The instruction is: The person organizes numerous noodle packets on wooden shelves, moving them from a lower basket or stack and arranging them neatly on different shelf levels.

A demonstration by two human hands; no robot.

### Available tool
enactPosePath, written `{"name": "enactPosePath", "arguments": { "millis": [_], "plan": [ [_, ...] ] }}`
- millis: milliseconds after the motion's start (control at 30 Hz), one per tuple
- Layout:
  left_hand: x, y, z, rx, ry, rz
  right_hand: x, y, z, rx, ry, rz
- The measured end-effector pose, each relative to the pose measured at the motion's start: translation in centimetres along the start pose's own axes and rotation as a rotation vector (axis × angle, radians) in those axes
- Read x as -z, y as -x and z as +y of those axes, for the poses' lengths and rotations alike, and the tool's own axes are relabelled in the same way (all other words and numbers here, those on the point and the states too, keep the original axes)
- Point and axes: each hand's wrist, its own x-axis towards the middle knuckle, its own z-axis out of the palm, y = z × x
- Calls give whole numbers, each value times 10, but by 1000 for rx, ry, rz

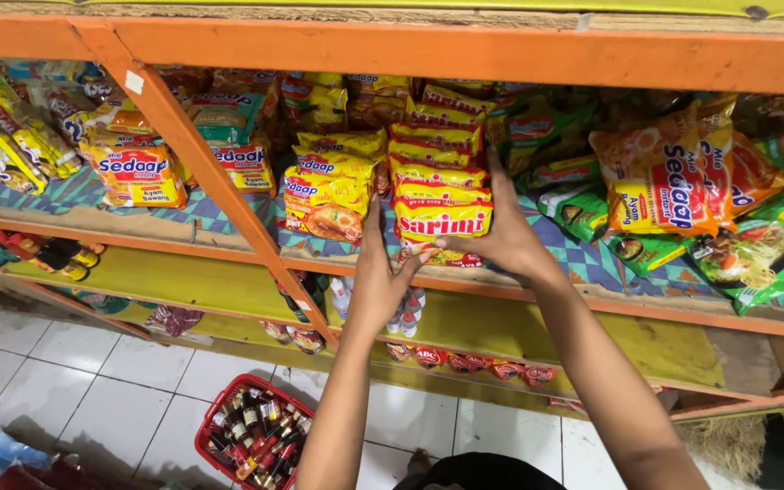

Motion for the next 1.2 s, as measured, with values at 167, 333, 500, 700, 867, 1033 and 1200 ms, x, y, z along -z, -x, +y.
{"name": "enactPosePath", "arguments": {
  "millis": [167,333,500,700,867,1033,1200],
  "plan": [
    [3,-4,-4,14,38,-37,-15,-2,-11,-101,-311,-57],
    [8,-1,1,16,84,-54,-15,16,-11,14,-193,17],
    [8,1,2,201,183,-133,-51,34,-12,-71,-300,38],
    [10,11,-5,-48,-29,37,-64,36,-13,36,-158,101],
    [10,12,-7,-67,-64,56,-69,38,-11,95,29,151],
    [10,3,-9,-85,-291,-12,-72,30,-4,248,538,188],
    [14,0,-16,-173,-561,26,-64,28,-13,233,438,84]
  ]
}}
